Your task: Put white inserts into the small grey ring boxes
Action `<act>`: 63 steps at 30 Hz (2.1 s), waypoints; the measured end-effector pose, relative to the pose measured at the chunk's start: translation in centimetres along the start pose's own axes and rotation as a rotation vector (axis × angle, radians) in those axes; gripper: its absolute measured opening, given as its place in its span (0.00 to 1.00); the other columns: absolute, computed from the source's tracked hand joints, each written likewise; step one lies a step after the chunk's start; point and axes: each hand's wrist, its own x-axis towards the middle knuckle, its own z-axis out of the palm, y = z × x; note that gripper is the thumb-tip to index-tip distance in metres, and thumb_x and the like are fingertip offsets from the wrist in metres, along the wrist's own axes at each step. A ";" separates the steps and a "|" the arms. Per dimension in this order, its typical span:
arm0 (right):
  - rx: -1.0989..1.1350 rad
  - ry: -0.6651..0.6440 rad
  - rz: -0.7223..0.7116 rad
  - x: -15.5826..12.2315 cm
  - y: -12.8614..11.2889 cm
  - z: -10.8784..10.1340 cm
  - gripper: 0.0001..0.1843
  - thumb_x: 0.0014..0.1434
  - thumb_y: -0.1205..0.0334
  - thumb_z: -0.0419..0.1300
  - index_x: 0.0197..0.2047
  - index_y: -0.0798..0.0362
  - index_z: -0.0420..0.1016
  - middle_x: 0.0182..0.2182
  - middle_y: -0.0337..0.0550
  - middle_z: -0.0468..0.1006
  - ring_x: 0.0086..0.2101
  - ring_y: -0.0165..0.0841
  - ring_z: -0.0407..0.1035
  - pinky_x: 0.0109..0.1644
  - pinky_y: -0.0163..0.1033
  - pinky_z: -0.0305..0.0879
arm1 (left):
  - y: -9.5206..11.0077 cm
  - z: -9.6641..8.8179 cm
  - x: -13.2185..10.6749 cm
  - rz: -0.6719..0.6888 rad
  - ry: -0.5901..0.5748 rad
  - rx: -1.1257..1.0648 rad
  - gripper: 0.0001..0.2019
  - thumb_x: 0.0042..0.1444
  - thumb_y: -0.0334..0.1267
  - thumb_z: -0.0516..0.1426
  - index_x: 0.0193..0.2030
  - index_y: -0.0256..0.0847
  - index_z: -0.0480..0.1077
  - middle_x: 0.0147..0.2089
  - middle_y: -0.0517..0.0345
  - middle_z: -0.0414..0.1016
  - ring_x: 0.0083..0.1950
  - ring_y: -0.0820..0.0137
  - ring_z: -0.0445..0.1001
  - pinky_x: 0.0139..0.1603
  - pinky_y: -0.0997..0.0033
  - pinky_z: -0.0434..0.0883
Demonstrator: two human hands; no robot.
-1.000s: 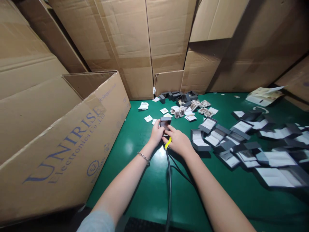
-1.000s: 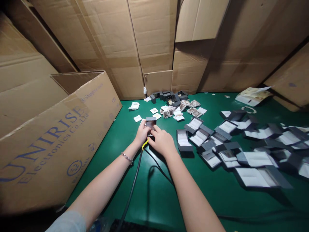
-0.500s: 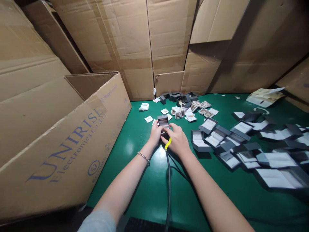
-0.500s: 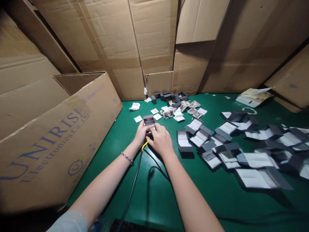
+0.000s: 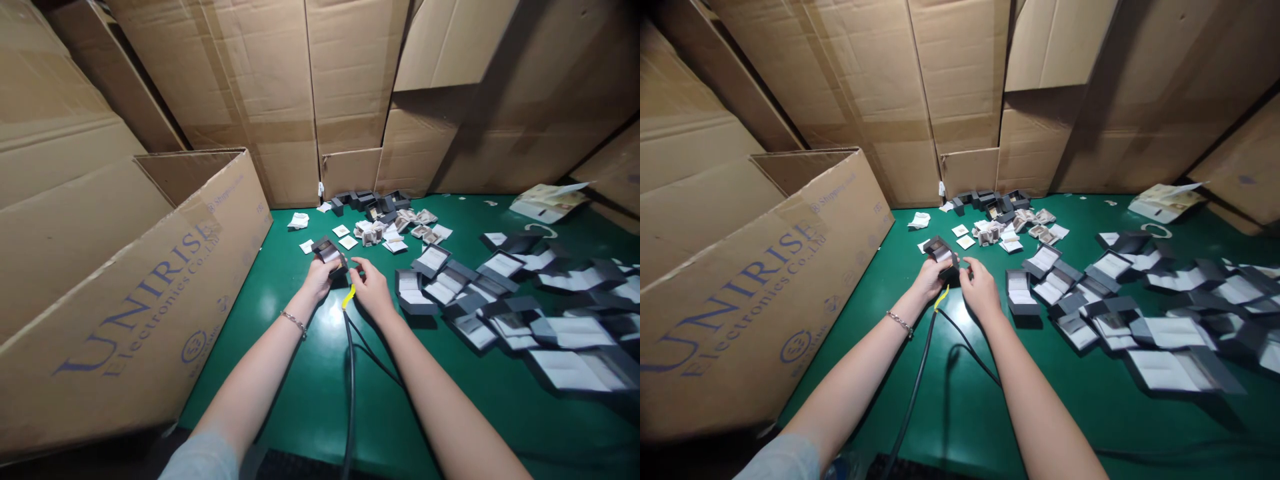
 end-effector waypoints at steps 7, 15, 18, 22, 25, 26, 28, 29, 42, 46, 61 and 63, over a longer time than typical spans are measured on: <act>-0.011 -0.014 0.015 0.0 -0.1 0.0 0.19 0.56 0.58 0.49 0.49 0.54 0.68 0.38 0.47 0.76 0.30 0.32 0.67 0.37 0.39 0.64 | 0.4 0.1 -0.1 -0.100 0.026 -0.055 0.11 0.35 0.21 0.57 0.29 0.31 0.73 0.28 0.55 0.77 0.29 0.72 0.74 0.37 0.71 0.69; -0.031 -0.012 0.024 0.2 0.3 0.2 0.20 0.56 0.58 0.48 0.49 0.53 0.69 0.35 0.45 0.76 0.30 0.33 0.68 0.36 0.38 0.64 | 0.6 0.4 -0.5 -0.085 0.039 -0.044 0.11 0.35 0.21 0.58 0.30 0.32 0.73 0.28 0.55 0.77 0.29 0.71 0.74 0.35 0.71 0.70; -0.052 0.016 0.046 0.5 0.4 0.3 0.20 0.55 0.58 0.48 0.48 0.53 0.70 0.33 0.45 0.76 0.29 0.33 0.68 0.36 0.38 0.64 | 0.7 0.4 -0.5 -0.081 0.065 -0.070 0.10 0.37 0.22 0.57 0.29 0.31 0.73 0.27 0.55 0.76 0.28 0.73 0.73 0.35 0.72 0.70; -0.088 0.020 0.075 0.7 0.3 0.3 0.20 0.55 0.59 0.48 0.47 0.53 0.71 0.33 0.45 0.77 0.29 0.33 0.68 0.37 0.38 0.63 | 0.8 0.3 -0.5 -0.123 0.063 -0.123 0.10 0.38 0.23 0.56 0.30 0.31 0.73 0.27 0.55 0.76 0.28 0.73 0.74 0.34 0.74 0.70; -0.092 0.006 0.080 0.6 0.2 0.3 0.20 0.55 0.59 0.48 0.47 0.52 0.71 0.33 0.44 0.76 0.29 0.33 0.68 0.37 0.38 0.63 | 0.8 0.3 -0.5 -0.116 0.048 -0.149 0.08 0.41 0.26 0.58 0.32 0.31 0.72 0.27 0.54 0.76 0.28 0.73 0.74 0.34 0.74 0.71; -0.089 0.006 0.078 0.6 0.2 0.3 0.19 0.55 0.59 0.48 0.47 0.53 0.71 0.33 0.44 0.76 0.29 0.33 0.68 0.37 0.38 0.63 | 0.8 0.3 -0.4 -0.110 0.044 -0.148 0.07 0.42 0.27 0.59 0.32 0.31 0.72 0.27 0.54 0.76 0.28 0.73 0.74 0.34 0.74 0.71; -0.078 0.011 0.074 0.5 0.3 0.3 0.19 0.54 0.59 0.48 0.47 0.53 0.71 0.32 0.44 0.76 0.29 0.33 0.68 0.36 0.38 0.63 | 0.6 0.2 -0.3 -0.092 0.037 -0.140 0.07 0.44 0.30 0.61 0.32 0.31 0.72 0.27 0.54 0.76 0.28 0.73 0.74 0.34 0.74 0.71; -0.072 0.013 0.072 0.5 0.4 0.3 0.19 0.54 0.59 0.48 0.46 0.53 0.71 0.32 0.44 0.76 0.29 0.33 0.68 0.36 0.38 0.63 | 0.5 0.2 -0.3 -0.081 0.033 -0.136 0.07 0.44 0.31 0.61 0.33 0.31 0.72 0.28 0.54 0.76 0.29 0.73 0.74 0.34 0.73 0.71; -0.108 -0.043 0.053 0.4 0.2 0.2 0.18 0.55 0.60 0.48 0.45 0.52 0.72 0.34 0.44 0.77 0.30 0.33 0.68 0.36 0.38 0.63 | 0.5 0.4 -0.2 -0.082 0.076 -0.163 0.06 0.42 0.31 0.57 0.29 0.32 0.70 0.25 0.55 0.75 0.27 0.69 0.74 0.35 0.68 0.71; -0.142 -0.057 0.056 0.4 -0.1 0.2 0.18 0.55 0.61 0.47 0.45 0.52 0.72 0.34 0.44 0.77 0.31 0.34 0.69 0.37 0.39 0.63 | 0.5 0.3 -0.1 -0.108 0.099 -0.189 0.07 0.40 0.32 0.56 0.28 0.32 0.70 0.24 0.55 0.75 0.26 0.70 0.74 0.33 0.69 0.70; -0.383 -0.072 0.187 7.1 -2.6 -0.3 0.19 0.54 0.65 0.48 0.48 0.50 0.70 0.41 0.45 0.77 0.40 0.37 0.70 0.41 0.38 0.63 | 0.6 0.3 0.4 -0.099 0.141 -0.171 0.08 0.41 0.33 0.57 0.30 0.32 0.70 0.24 0.54 0.74 0.24 0.69 0.74 0.29 0.70 0.71; -0.473 -0.039 0.121 8.8 -3.2 -1.1 0.19 0.55 0.65 0.47 0.47 0.52 0.72 0.43 0.47 0.76 0.43 0.38 0.68 0.46 0.39 0.62 | 0.6 0.3 0.4 -0.119 0.143 -0.171 0.08 0.43 0.33 0.56 0.32 0.31 0.69 0.24 0.52 0.75 0.24 0.69 0.74 0.29 0.70 0.71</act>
